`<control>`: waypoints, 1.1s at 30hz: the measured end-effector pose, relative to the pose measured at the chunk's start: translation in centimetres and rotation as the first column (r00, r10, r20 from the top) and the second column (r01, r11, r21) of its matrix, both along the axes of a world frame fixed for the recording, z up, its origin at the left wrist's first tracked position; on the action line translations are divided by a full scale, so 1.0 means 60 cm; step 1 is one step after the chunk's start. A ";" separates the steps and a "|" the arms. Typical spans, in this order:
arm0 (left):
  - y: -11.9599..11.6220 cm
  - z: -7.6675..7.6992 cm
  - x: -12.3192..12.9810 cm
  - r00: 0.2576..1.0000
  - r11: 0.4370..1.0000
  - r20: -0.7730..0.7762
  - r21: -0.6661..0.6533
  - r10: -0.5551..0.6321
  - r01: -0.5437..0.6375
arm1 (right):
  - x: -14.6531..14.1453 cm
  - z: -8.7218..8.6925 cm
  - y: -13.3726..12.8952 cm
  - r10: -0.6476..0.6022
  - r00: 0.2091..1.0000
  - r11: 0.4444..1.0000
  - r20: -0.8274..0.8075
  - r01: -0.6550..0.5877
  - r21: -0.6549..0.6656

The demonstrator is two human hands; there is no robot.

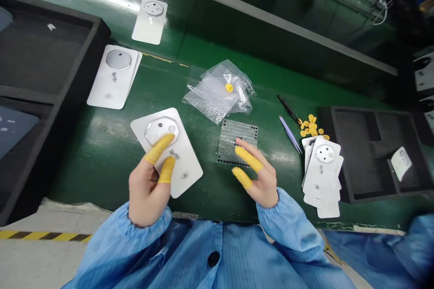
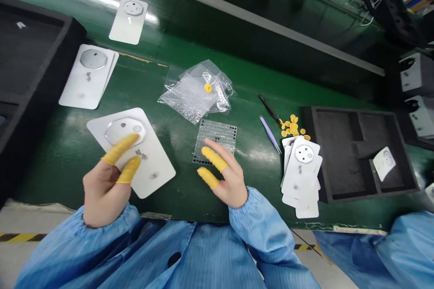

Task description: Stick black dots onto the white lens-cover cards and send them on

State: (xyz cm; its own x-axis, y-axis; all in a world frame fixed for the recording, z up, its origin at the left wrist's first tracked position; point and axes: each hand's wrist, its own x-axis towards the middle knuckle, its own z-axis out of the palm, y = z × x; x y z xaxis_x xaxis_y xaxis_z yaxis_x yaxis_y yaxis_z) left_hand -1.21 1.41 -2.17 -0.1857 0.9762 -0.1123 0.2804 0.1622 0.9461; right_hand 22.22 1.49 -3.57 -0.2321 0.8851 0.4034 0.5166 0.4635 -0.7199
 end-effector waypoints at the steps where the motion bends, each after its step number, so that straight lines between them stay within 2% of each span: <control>1: 0.004 -0.007 -0.007 0.998 1.000 -0.064 0.001 -0.006 0.006 | 0.007 -0.016 0.002 -0.030 0.998 0.999 0.059 0.029 0.017; 3: 0.009 -0.021 -0.009 0.986 0.997 -0.148 -0.031 -0.075 0.071 | 0.015 -0.045 0.006 -0.029 0.988 0.999 0.151 0.025 0.028; 5: 0.012 -0.031 0.010 0.966 0.979 -0.168 -0.090 -0.195 0.182 | 0.017 -0.063 0.009 -0.034 0.988 0.999 0.149 0.031 0.026; 7: 0.015 -0.037 0.040 0.949 0.956 -0.147 -0.136 -0.280 0.261 | 0.016 -0.067 0.010 -0.047 0.992 0.999 0.118 0.045 0.020; 9: 0.019 -0.039 0.070 0.939 0.943 -0.134 -0.153 -0.317 0.296 | 0.014 -0.062 0.009 -0.040 0.995 0.999 0.093 0.040 0.007; 13: 0.026 -0.044 0.097 0.942 0.942 -0.079 -0.116 -0.325 0.316 | 0.014 -0.051 0.008 -0.039 0.998 0.999 0.056 0.040 -0.009; 20: 0.026 -0.045 0.096 0.937 0.932 0.048 -0.098 -0.347 0.350 | 0.009 -0.052 0.009 -0.043 0.999 0.999 0.005 0.043 -0.020; 25: 0.023 -0.045 0.101 0.939 0.935 0.062 -0.088 -0.339 0.344 | 0.005 -0.043 0.005 -0.063 0.997 0.997 0.044 0.060 0.055; 27: 0.022 -0.046 0.103 0.943 0.940 0.036 -0.075 -0.332 0.334 | 0.004 -0.033 0.004 -0.056 0.995 0.992 0.086 0.046 0.120; 30: 0.020 -0.046 0.104 0.935 0.934 -0.007 -0.032 -0.355 0.355 | 0.001 -0.018 0.006 0.018 0.968 0.980 0.249 -0.066 0.186; 33: 0.018 -0.047 0.102 0.924 0.925 -0.048 0.003 -0.378 0.379 | -0.004 -0.018 0.009 0.054 0.932 0.961 0.358 -0.146 0.235</control>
State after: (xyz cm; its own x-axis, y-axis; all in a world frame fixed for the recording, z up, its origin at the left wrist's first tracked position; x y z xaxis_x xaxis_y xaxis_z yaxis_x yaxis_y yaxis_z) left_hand 4.91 2.47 -4.98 0.1933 0.9760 -0.1006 0.3621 0.0243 0.9318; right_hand 21.98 2.00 -4.65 -0.4790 0.7290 0.4889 0.6529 0.6682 -0.3567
